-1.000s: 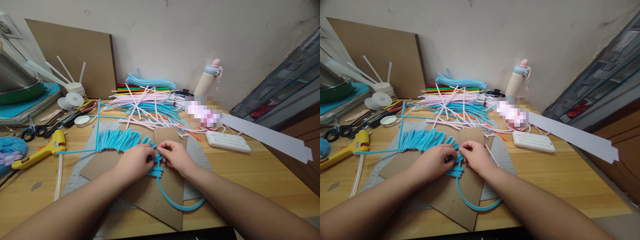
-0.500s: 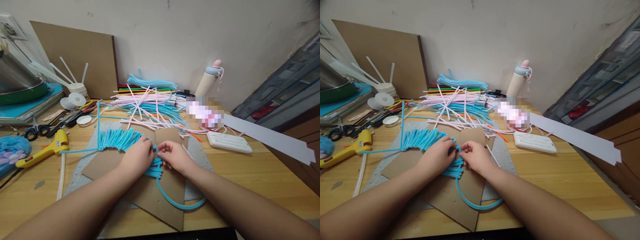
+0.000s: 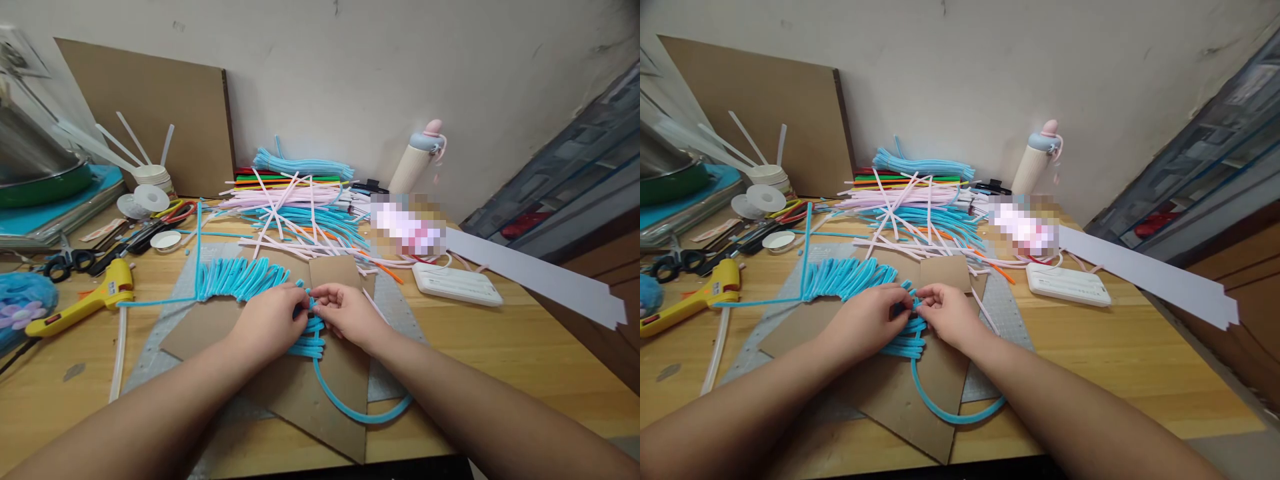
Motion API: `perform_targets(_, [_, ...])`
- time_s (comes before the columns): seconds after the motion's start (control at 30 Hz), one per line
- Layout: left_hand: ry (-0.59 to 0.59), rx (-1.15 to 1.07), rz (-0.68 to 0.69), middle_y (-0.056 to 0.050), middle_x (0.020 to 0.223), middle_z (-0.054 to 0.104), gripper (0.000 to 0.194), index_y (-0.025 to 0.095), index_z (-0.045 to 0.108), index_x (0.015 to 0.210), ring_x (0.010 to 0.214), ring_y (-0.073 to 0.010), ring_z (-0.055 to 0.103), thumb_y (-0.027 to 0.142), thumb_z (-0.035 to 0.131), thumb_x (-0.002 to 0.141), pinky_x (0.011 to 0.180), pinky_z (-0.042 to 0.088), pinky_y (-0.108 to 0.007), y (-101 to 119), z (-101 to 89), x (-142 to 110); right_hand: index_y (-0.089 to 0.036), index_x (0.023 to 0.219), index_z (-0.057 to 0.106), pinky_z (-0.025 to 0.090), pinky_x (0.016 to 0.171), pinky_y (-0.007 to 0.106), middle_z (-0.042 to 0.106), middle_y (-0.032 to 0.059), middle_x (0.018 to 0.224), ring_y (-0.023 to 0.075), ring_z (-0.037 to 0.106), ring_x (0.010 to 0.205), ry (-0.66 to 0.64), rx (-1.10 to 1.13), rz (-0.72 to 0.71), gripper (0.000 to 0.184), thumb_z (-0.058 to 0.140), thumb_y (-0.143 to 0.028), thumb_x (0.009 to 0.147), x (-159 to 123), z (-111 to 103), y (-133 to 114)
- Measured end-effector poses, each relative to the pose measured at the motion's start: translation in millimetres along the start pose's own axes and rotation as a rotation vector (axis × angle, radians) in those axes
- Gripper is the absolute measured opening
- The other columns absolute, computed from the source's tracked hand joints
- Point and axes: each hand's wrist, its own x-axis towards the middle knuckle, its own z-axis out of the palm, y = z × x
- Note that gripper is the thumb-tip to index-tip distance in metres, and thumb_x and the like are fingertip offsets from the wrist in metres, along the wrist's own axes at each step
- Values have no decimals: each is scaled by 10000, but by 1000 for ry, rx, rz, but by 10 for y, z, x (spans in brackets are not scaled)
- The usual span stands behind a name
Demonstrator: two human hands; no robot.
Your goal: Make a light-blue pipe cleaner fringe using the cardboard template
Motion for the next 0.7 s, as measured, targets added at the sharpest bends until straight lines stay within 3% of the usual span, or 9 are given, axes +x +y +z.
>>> perform_targets(0.1, [14,-19,16,-17,755,588,154,209,587,753,739,-162,546,208,437,789,643,399,-252,-16,5,22,-147,802,573,244,305,157,473,-61,468,41,363,322,-7,-82,46,125,536,-244,734,-11,-10,-33])
perform_targets(0.23, [35,-12,-13,-37,803,588,150,192,593,781,783,-170,549,169,445,781,679,410,-259,-46,41,55,-164,711,543,231,319,160,472,-58,453,41,363,318,50,-107,9,129,525,-285,754,-15,-8,-26])
perform_targets(0.37, [-27,31,-2,-35,804,585,134,191,609,761,761,-168,555,153,481,755,669,413,-261,-52,60,69,-176,754,524,245,345,163,461,-66,447,45,337,335,95,-43,-30,164,506,-338,770,-4,5,18])
perform_targets(0.5, [-14,66,3,-42,805,586,138,186,593,740,771,-170,557,152,463,769,654,410,-258,-25,63,78,-183,780,496,249,359,162,424,-78,417,56,340,348,101,20,-44,178,461,-356,797,-7,22,26])
perform_targets(0.7, [19,95,-70,-54,749,585,130,173,560,697,721,-177,546,176,452,769,626,394,-274,-11,87,86,-165,764,515,298,387,165,518,-47,587,47,411,429,40,30,-41,133,576,-260,696,-21,26,1])
